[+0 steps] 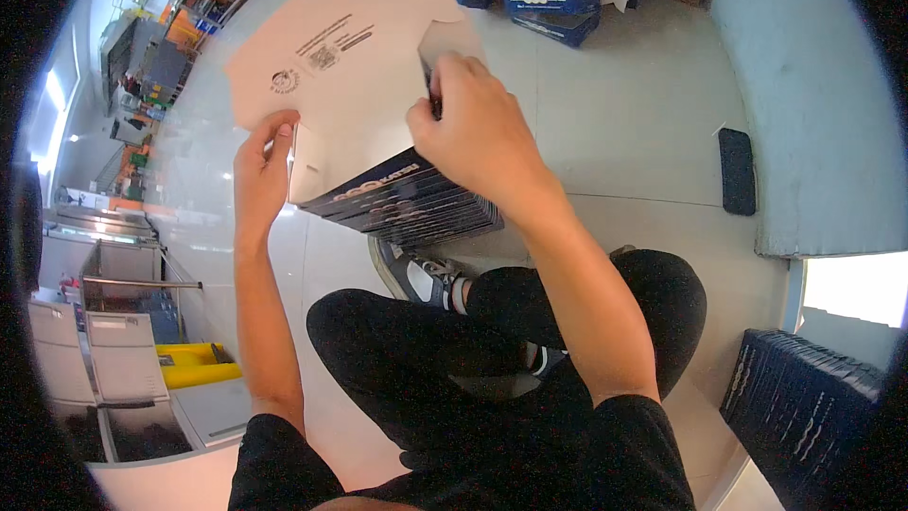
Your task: The person assembles cardboard food boxes by folding the flaps and tucking in the tabs while sitting on the floor.
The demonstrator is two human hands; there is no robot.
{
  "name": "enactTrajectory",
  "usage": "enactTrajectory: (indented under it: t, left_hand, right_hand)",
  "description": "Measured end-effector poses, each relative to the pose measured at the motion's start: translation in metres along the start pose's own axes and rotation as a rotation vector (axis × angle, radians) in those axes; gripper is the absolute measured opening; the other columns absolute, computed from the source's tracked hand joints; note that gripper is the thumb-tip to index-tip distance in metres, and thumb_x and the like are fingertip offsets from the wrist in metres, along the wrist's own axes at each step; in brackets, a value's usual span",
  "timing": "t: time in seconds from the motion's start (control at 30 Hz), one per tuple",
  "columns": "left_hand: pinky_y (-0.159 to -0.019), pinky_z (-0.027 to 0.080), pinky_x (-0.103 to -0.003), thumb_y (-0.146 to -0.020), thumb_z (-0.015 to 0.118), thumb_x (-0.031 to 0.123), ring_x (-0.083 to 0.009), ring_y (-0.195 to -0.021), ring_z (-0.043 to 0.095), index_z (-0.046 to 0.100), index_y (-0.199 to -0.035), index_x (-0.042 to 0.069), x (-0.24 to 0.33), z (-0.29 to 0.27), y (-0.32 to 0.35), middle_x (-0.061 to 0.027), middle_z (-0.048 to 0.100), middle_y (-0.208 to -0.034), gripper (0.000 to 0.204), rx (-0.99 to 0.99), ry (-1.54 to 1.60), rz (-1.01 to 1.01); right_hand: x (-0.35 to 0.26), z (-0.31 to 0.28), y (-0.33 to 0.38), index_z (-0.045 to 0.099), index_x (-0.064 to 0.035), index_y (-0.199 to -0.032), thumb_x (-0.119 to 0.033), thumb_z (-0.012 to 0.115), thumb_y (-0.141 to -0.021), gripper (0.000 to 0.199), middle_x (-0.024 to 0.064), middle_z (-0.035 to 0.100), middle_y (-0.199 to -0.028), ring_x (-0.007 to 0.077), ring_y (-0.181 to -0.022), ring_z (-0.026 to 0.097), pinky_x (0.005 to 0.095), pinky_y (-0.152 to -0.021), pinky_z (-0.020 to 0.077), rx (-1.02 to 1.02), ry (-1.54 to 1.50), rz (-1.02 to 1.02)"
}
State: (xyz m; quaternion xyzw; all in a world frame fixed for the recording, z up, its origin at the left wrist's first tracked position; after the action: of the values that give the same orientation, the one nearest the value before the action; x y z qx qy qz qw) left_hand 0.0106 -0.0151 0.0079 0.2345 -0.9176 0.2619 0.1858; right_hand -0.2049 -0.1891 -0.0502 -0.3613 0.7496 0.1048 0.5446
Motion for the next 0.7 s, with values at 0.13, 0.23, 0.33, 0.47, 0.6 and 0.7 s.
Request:
enactTrajectory:
  t: [0.13, 0.23, 0.33, 0.47, 0.6, 0.7]
  left_hand:
    - [-0.083, 0.056, -0.035, -0.099, 0.060, 0.010, -0.0251, -0.097, 0.073, 0.072, -0.124, 0.002, -0.014, 0.008, 0.010, -0.0172, 0.076, -0.112, 0.029, 0.041, 0.041, -0.126]
    - [-0.080, 0.057, -0.036, -0.096, 0.063, 0.008, -0.0243, -0.094, 0.074, 0.072, -0.123, 0.001, -0.008, 0.007, 0.008, -0.0167, 0.076, -0.111, 0.029, 0.033, 0.006, -0.179]
    - [-0.080, 0.059, -0.035, -0.094, 0.065, 0.007, -0.0240, -0.095, 0.075, 0.073, -0.122, 0.001, 0.002, 0.011, 0.010, -0.0167, 0.076, -0.113, 0.030, 0.065, 0.055, -0.199]
    - [-0.084, 0.061, -0.034, -0.092, 0.067, 0.005, -0.0246, -0.100, 0.076, 0.073, -0.122, -0.001, -0.010, 0.013, 0.020, -0.0169, 0.075, -0.118, 0.032, 0.175, 0.157, -0.231]
    - [-0.089, 0.060, -0.034, -0.092, 0.067, 0.006, -0.0254, -0.103, 0.076, 0.072, -0.125, -0.003, -0.015, 0.011, 0.029, -0.0181, 0.076, -0.116, 0.034, 0.161, 0.170, -0.320]
    - [-0.091, 0.059, -0.035, -0.092, 0.066, 0.006, -0.0256, -0.102, 0.076, 0.072, -0.126, -0.003, -0.009, 0.011, 0.028, -0.0192, 0.077, -0.113, 0.036, 0.141, 0.181, -0.342]
  right_hand:
    - [0.011, 0.008, 0.005, 0.056, 0.0028, -0.122, -0.016, 0.061, -0.088, 0.038, 0.0263, 0.063, -0.119, 0.0413, -0.100, 0.067, 0.0475, -0.093, 0.0522, 0.071, -0.082, -0.020]
    - [0.011, 0.010, 0.009, 0.056, 0.0037, -0.125, -0.015, 0.061, -0.089, 0.041, 0.0275, 0.061, -0.122, 0.0422, -0.101, 0.066, 0.0468, -0.094, 0.0525, 0.065, -0.124, 0.000]
    - [0.016, 0.007, 0.008, 0.055, 0.0042, -0.129, -0.017, 0.061, -0.091, 0.044, 0.0285, 0.059, -0.127, 0.0443, -0.107, 0.065, 0.0476, -0.098, 0.0508, -0.004, -0.177, 0.021]
    - [0.019, 0.015, 0.009, 0.051, 0.0057, -0.138, -0.031, 0.054, -0.101, 0.052, 0.0313, 0.055, -0.135, 0.0474, -0.124, 0.058, 0.0487, -0.109, 0.0440, -0.048, -0.041, 0.005]
    - [0.007, 0.018, 0.008, 0.042, 0.0077, -0.149, -0.045, 0.039, -0.110, 0.066, 0.0355, 0.049, -0.142, 0.0502, -0.137, 0.048, 0.0482, -0.116, 0.0370, -0.152, -0.035, 0.112]
    - [0.011, 0.014, 0.003, 0.037, 0.0077, -0.154, -0.049, 0.034, -0.111, 0.071, 0.0366, 0.046, -0.145, 0.0505, -0.140, 0.045, 0.0472, -0.119, 0.0350, -0.182, -0.105, 0.145]
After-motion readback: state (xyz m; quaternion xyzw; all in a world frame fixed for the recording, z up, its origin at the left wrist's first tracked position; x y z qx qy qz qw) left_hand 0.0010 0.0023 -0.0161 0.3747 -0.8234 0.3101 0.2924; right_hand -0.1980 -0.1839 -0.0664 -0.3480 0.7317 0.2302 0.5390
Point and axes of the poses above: each hand's wrist, its own y-axis away from the middle knuckle, its own z-axis out of the palm, x = y × z, the point moved 2 cm from there along -y, towards the middle knuckle
